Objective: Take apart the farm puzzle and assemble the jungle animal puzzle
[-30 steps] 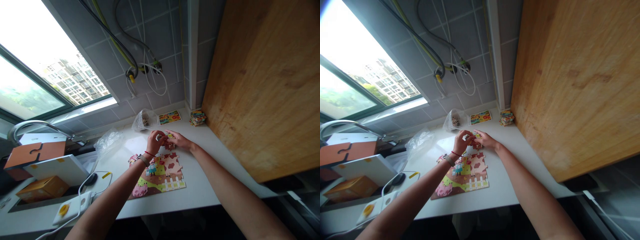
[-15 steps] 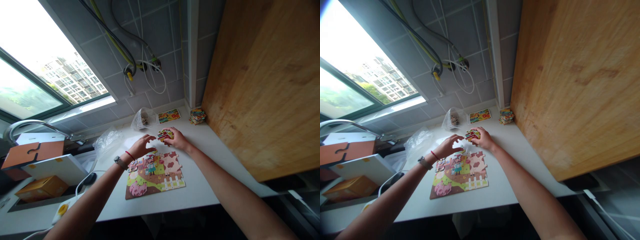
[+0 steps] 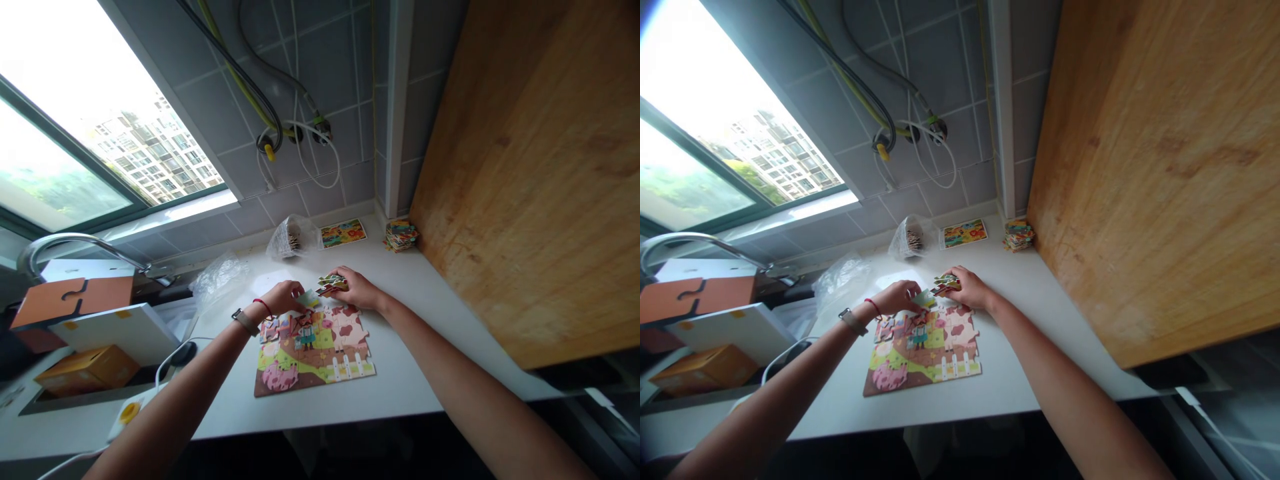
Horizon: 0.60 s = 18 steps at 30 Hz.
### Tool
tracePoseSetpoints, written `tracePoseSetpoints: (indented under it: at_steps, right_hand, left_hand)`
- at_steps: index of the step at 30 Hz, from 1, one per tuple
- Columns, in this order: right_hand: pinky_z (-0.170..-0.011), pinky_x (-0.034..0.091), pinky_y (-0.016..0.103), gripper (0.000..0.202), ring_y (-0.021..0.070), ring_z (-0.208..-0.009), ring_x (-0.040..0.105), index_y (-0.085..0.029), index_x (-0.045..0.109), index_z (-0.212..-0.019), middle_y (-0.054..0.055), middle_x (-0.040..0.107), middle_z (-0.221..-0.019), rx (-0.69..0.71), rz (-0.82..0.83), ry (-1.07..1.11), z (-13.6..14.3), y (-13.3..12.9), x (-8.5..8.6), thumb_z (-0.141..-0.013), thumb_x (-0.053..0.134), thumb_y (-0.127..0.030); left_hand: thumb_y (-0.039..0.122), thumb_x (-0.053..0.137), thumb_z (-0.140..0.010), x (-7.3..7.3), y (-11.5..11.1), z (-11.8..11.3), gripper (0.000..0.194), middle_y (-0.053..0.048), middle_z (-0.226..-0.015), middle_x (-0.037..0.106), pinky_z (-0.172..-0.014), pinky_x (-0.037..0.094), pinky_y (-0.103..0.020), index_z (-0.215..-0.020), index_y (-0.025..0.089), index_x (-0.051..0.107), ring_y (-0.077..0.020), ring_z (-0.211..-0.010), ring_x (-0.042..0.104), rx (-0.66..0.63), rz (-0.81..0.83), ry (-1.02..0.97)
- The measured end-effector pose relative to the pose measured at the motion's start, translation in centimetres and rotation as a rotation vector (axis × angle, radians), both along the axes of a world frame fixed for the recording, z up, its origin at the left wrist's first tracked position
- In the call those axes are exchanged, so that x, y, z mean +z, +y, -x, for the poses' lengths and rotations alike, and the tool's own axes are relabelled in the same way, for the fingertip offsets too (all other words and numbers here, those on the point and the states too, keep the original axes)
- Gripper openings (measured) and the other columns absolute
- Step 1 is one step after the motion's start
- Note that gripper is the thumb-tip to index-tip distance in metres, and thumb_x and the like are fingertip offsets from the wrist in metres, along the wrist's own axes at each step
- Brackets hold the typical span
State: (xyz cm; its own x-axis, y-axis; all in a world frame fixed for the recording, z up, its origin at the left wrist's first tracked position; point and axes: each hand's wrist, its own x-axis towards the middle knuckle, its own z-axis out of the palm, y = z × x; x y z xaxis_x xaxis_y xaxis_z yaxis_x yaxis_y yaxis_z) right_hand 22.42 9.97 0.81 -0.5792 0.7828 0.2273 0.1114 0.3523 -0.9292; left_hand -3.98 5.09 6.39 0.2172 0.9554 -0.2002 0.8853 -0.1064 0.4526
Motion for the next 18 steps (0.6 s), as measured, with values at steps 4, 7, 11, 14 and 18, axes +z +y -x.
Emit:
tracePoseSetpoints:
  at_steps: [4,7,11,14,18]
  right_hand:
    - [-0.092,0.053,0.035,0.047,0.0208,-0.096,0.071,-0.022,0.064,-0.123,0.006,0.075,-0.109,-0.010,0.108,0.020,0.1,-0.1,-0.1,-0.079,0.080,-0.022]
    - [-0.096,0.052,0.036,0.059,0.0214,-0.101,0.072,-0.024,0.063,-0.130,0.006,0.075,-0.119,-0.013,0.104,0.037,0.0,0.2,-0.1,-0.074,0.081,-0.016]
    - [-0.094,0.054,0.034,0.062,0.0230,-0.100,0.072,-0.024,0.069,-0.126,0.005,0.076,-0.117,0.058,0.076,-0.001,-0.5,0.6,0.1,-0.067,0.085,-0.014]
    - [-0.089,0.055,0.032,0.069,0.0239,-0.100,0.071,-0.026,0.070,-0.126,0.003,0.077,-0.113,0.086,0.051,-0.031,-0.8,0.6,0.3,-0.061,0.088,-0.011]
    - [-0.079,0.055,0.029,0.069,0.0222,-0.091,0.071,-0.027,0.068,-0.127,0.002,0.077,-0.103,0.082,0.048,-0.053,-0.8,0.2,0.5,-0.063,0.090,-0.016]
  left_hand:
    - [0.044,0.074,-0.083,1.2,-0.3,0.1,0.024,-0.004,-0.078,0.076,-0.065,0.051,-0.027,-0.082,0.020,0.072,-0.0187,-0.070,0.069,0.017,-0.035,-0.068]
    - [0.046,0.068,-0.091,2.0,-0.9,-1.1,0.026,-0.004,-0.082,0.077,-0.069,0.053,-0.027,-0.087,0.020,0.073,-0.0176,-0.073,0.069,-0.018,-0.086,-0.148]
    - [0.039,0.070,-0.093,1.8,-1.2,-3.8,0.019,-0.004,-0.087,0.073,-0.071,0.053,-0.027,-0.089,0.021,0.076,-0.0155,-0.073,0.066,-0.102,-0.288,-0.159]
    - [0.031,0.075,-0.091,0.9,-1.0,-5.5,0.010,-0.005,-0.093,0.069,-0.074,0.053,-0.029,-0.090,0.021,0.076,-0.0167,-0.077,0.065,-0.086,-0.409,-0.091]
    - [0.029,0.081,-0.086,-0.2,-0.9,-6.9,0.012,-0.007,-0.103,0.065,-0.080,0.055,-0.033,-0.090,0.021,0.074,-0.0211,-0.090,0.066,-0.066,-0.496,-0.063]
